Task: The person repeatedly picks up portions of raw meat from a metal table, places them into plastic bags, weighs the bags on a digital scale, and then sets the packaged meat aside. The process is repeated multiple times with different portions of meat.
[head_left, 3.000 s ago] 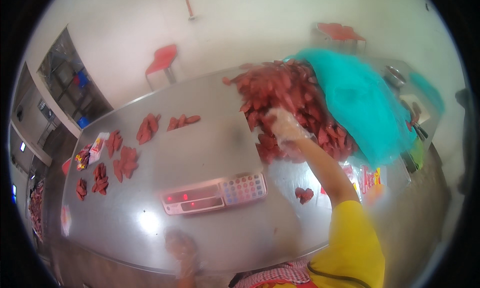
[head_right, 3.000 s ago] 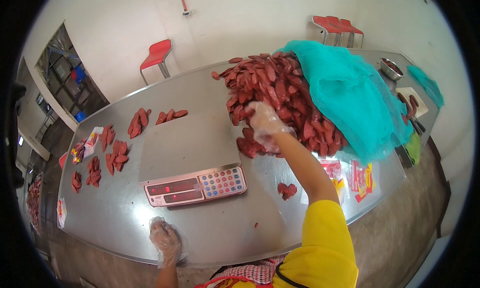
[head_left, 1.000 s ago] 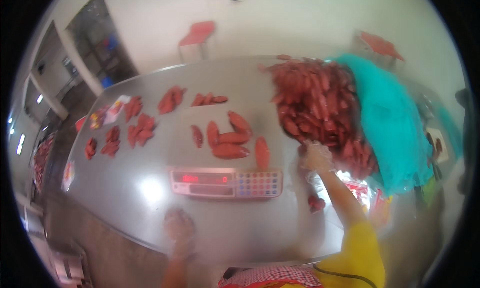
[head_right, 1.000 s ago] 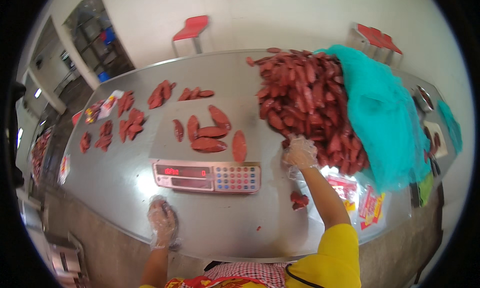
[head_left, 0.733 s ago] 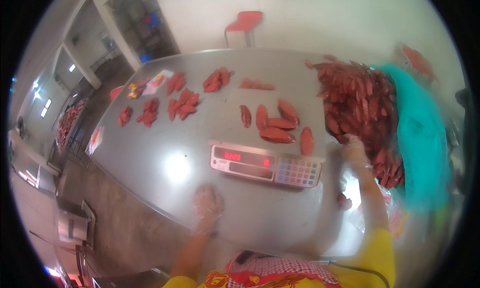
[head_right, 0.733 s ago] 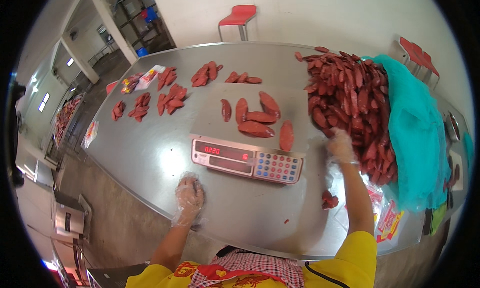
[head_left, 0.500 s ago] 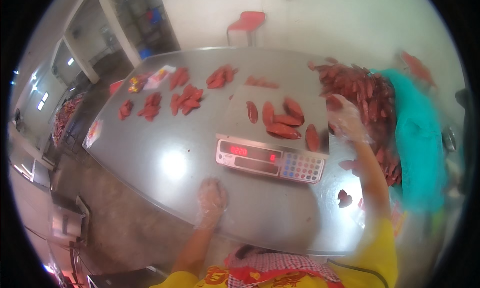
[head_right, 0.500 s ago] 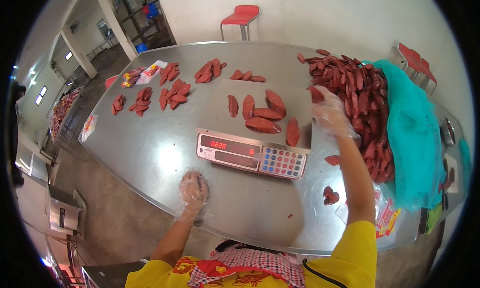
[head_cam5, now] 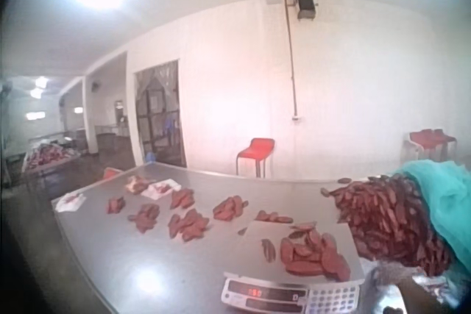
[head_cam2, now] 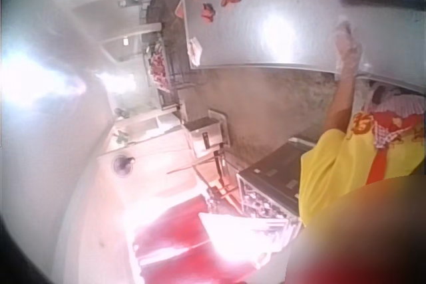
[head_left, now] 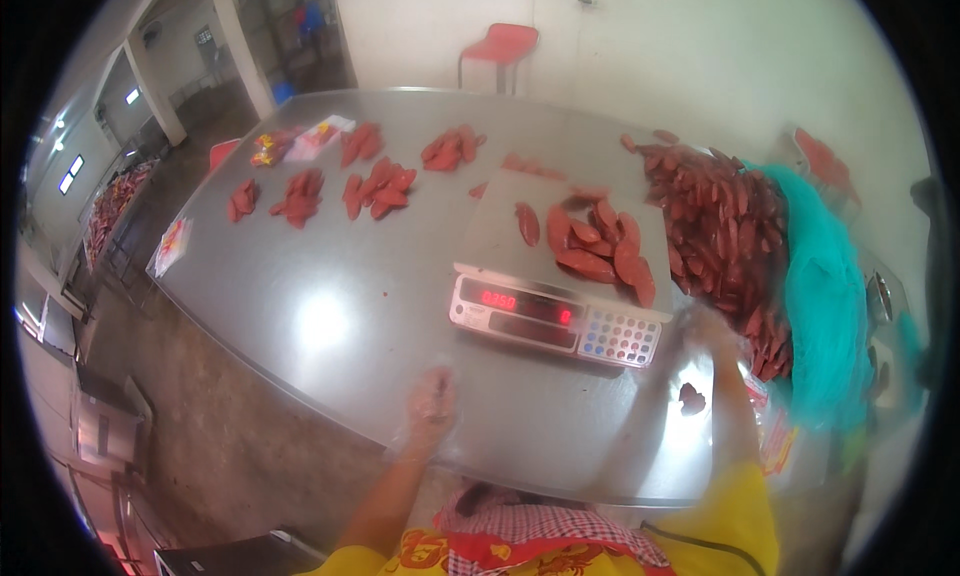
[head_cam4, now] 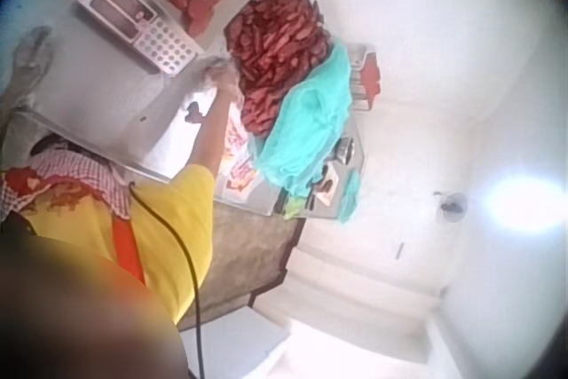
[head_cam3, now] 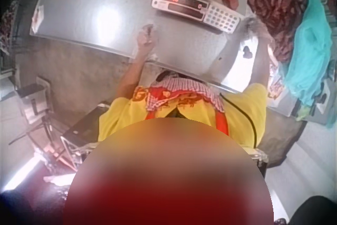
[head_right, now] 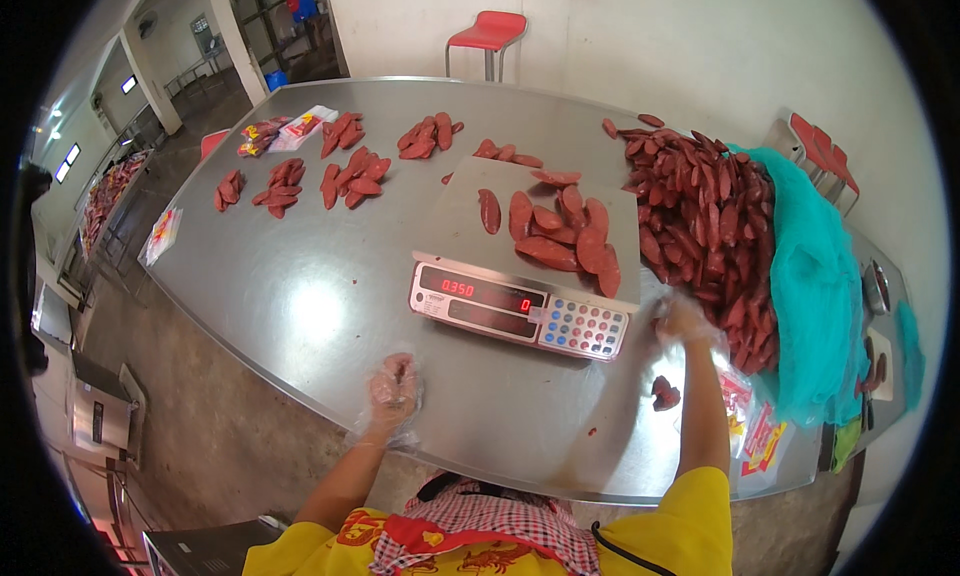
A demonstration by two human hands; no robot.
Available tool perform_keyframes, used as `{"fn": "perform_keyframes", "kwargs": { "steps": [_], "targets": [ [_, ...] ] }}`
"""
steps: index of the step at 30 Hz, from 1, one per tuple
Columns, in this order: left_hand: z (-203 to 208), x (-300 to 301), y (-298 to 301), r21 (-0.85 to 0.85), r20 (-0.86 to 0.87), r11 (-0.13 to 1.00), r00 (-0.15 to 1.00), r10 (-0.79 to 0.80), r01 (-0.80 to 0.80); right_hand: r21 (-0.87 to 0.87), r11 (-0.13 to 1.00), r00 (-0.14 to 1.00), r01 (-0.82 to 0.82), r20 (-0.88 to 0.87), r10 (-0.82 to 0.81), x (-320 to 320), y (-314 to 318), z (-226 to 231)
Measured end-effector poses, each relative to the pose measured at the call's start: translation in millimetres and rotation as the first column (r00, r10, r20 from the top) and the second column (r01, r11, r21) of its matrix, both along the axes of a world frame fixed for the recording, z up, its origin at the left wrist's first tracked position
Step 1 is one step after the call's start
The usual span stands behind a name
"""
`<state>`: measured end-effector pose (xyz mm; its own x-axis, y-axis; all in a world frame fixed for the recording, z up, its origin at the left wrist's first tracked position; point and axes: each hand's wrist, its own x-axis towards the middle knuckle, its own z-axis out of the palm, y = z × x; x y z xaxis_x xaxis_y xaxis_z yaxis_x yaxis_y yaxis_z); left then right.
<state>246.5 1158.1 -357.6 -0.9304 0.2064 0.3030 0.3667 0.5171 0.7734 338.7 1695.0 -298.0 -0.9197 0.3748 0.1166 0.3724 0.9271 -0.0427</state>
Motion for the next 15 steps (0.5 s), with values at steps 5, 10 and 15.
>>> {"fn": "perform_keyframes", "kwargs": {
  "steps": [5,10,15],
  "targets": [
    [8,0,7,-0.283,0.007,0.955,0.996,-0.089,0.087,-0.026,0.985,0.985,0.168,-0.024,-0.169,25,-6,-39],
    [15,-1,13,-0.320,-0.190,0.940,0.964,-0.189,0.121,-0.238,0.927,0.928,0.290,-0.167,-0.333,20,-6,-34],
    [19,-2,14,-0.309,-0.177,0.938,0.960,-0.217,0.155,-0.242,0.948,0.927,0.205,-0.263,-0.267,-1,18,-2]
  ]
}}
